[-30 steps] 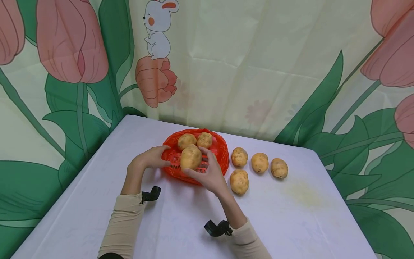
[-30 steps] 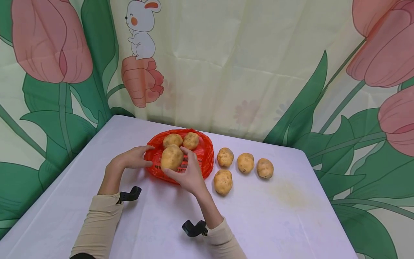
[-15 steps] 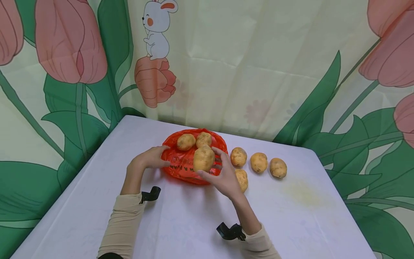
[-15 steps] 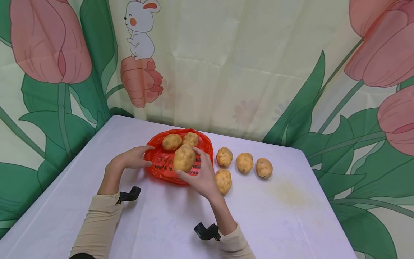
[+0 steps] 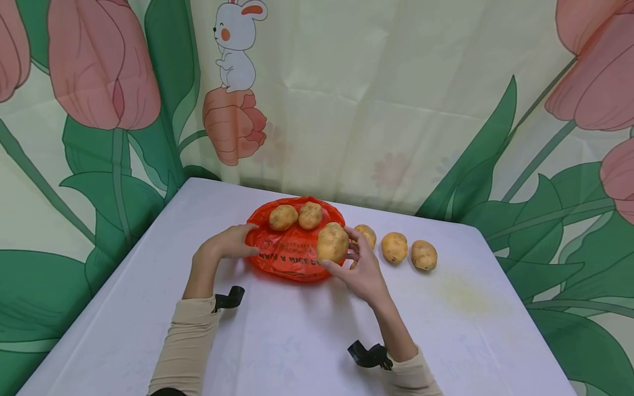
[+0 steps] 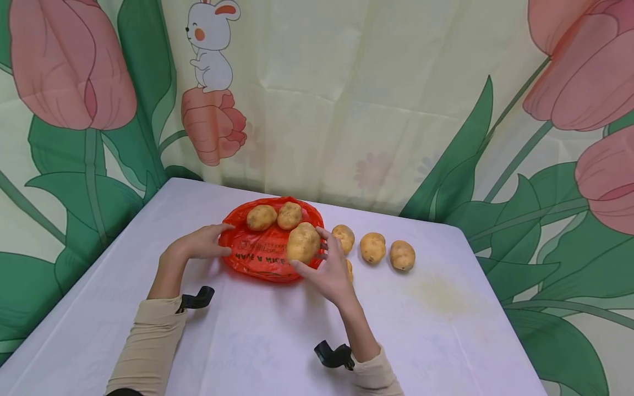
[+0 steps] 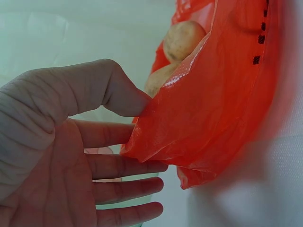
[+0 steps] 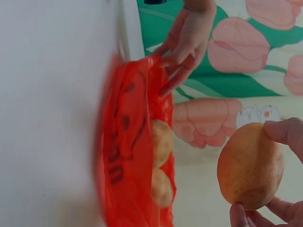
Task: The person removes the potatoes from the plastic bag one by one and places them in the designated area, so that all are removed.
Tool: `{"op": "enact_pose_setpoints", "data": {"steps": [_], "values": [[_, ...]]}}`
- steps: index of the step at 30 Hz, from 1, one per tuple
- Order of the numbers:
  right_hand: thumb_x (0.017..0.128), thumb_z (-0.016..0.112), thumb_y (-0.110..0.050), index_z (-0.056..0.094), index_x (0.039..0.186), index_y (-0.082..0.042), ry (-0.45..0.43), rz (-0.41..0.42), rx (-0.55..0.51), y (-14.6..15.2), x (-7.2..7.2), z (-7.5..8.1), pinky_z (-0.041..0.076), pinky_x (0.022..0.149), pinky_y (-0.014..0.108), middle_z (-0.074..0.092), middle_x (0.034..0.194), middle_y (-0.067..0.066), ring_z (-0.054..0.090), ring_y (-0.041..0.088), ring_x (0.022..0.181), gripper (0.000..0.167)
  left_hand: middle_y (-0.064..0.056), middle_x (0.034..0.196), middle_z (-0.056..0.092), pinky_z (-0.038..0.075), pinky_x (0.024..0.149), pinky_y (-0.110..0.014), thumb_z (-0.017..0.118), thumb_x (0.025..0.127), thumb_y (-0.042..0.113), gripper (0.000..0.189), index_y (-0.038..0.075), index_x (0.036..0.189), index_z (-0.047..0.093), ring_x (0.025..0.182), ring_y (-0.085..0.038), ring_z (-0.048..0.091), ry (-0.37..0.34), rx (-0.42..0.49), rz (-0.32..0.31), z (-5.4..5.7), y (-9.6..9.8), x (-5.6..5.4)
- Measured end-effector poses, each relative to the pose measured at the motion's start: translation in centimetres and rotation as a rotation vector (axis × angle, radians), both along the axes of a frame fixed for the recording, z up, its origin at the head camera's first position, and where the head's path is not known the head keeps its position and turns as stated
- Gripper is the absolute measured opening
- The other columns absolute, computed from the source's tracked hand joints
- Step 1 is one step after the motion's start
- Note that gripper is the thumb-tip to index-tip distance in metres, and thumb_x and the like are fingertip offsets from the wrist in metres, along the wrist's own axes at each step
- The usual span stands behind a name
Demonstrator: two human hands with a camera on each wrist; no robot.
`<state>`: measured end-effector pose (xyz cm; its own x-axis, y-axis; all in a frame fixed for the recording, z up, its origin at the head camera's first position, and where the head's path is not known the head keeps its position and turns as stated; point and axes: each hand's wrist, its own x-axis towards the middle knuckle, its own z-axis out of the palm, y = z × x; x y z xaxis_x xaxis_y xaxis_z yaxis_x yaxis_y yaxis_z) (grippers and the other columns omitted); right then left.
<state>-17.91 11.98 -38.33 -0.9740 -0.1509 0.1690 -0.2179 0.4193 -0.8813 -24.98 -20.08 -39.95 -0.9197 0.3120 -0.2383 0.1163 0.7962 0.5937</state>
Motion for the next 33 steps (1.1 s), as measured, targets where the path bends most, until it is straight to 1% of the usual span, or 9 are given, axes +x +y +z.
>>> {"op": "enact_pose_setpoints", "data": {"steps": [3, 6, 8, 13, 17, 25, 29, 31, 33], "values": [[0.081, 0.088, -0.025, 0.039, 0.151, -0.011, 0.006, -0.014, 0.002, 0.7, -0.1, 0.0, 0.047, 0.106, 0.053, 0.049, 0.142, 0.011, 0.058, 0.031, 0.12, 0.087, -0.028, 0.154, 0.043, 0.035, 0.116, -0.061, 0.066, 0.094, 0.025, 0.072, -0.005, 0.154, 0.037, 0.143, -0.044, 0.038, -0.003, -0.001, -0.001, -0.1, 0.0, -0.1], [0.08, 0.089, -0.024, 0.04, 0.151, -0.011, 0.005, -0.03, 0.002, 1.6, -0.1, 0.0, 0.046, 0.107, 0.056, 0.049, 0.141, 0.011, 0.058, 0.031, 0.119, 0.087, -0.027, 0.154, 0.043, 0.034, 0.116, -0.061, 0.066, 0.095, 0.025, 0.072, -0.004, 0.154, 0.037, 0.143, -0.044, 0.038, 0.0, 0.0, -0.007, -0.2, 0.0, -0.1], [0.08, 0.089, -0.025, 0.039, 0.152, -0.011, 0.001, -0.04, 0.013, 2.1, -0.1, 0.0, 0.046, 0.106, 0.056, 0.048, 0.143, 0.01, 0.056, 0.032, 0.12, 0.088, -0.027, 0.154, 0.044, 0.034, 0.117, -0.06, 0.065, 0.095, 0.025, 0.072, -0.004, 0.154, 0.037, 0.143, -0.043, 0.038, 0.004, 0.001, -0.012, -0.2, 0.0, -0.1], [0.081, 0.087, -0.025, 0.037, 0.154, -0.012, 0.023, -0.059, 0.081, 3.2, -0.2, 0.3, 0.049, 0.105, 0.051, 0.044, 0.151, 0.006, 0.05, 0.03, 0.127, 0.089, -0.027, 0.153, 0.044, 0.034, 0.116, -0.06, 0.065, 0.095, 0.025, 0.072, -0.004, 0.154, 0.037, 0.143, -0.043, 0.039, 0.003, 0.001, -0.015, -0.3, -0.1, -0.1], [0.081, 0.087, -0.026, 0.037, 0.154, -0.013, 0.028, -0.067, 0.114, 4.1, -0.3, 0.4, 0.049, 0.104, 0.049, 0.043, 0.152, 0.006, 0.049, 0.029, 0.128, 0.089, -0.027, 0.154, 0.043, 0.036, 0.115, -0.061, 0.066, 0.094, 0.025, 0.072, -0.004, 0.154, 0.037, 0.142, -0.043, 0.039, -0.008, 0.003, -0.006, -0.3, -0.1, -0.2], [0.083, 0.085, -0.029, 0.035, 0.154, -0.007, 0.007, -0.091, 0.207, 5.8, -0.3, 0.2, 0.049, 0.105, 0.052, 0.041, 0.15, 0.013, 0.048, 0.033, 0.13, 0.09, -0.026, 0.153, 0.044, 0.038, 0.114, -0.061, 0.066, 0.095, 0.026, 0.072, -0.003, 0.154, 0.037, 0.142, -0.042, 0.04, -0.015, 0.006, 0.002, -0.4, -0.1, -0.3], [0.082, 0.087, -0.025, 0.037, 0.152, -0.005, 0.04, -0.096, 0.207, 6.7, -0.3, 0.1, 0.049, 0.104, 0.053, 0.041, 0.149, 0.015, 0.05, 0.033, 0.128, 0.088, -0.025, 0.153, 0.045, 0.039, 0.113, -0.06, 0.067, 0.094, 0.026, 0.072, -0.003, 0.154, 0.038, 0.141, -0.042, 0.041, -0.019, 0.006, 0.007, -0.3, -0.1, -0.3], [0.081, 0.088, -0.023, 0.04, 0.15, -0.005, 0.067, -0.099, 0.21, 7.2, -0.3, 0.0, 0.05, 0.102, 0.053, 0.043, 0.146, 0.015, 0.051, 0.031, 0.125, 0.086, -0.025, 0.153, 0.045, 0.04, 0.112, -0.06, 0.067, 0.095, 0.026, 0.072, -0.002, 0.154, 0.038, 0.14, -0.041, 0.041, -0.022, 0.006, 0.011, -0.2, 0.0, -0.2], [0.08, 0.089, -0.023, 0.041, 0.148, -0.006, 0.085, -0.108, 0.231, 7.7, -0.3, -0.1, 0.052, 0.099, 0.048, 0.045, 0.143, 0.014, 0.052, 0.03, 0.123, 0.085, -0.025, 0.153, 0.045, 0.041, 0.111, -0.06, 0.067, 0.094, 0.026, 0.073, -0.002, 0.154, 0.038, 0.14, -0.041, 0.041, -0.026, 0.005, 0.013, -0.2, 0.0, -0.3]]}}
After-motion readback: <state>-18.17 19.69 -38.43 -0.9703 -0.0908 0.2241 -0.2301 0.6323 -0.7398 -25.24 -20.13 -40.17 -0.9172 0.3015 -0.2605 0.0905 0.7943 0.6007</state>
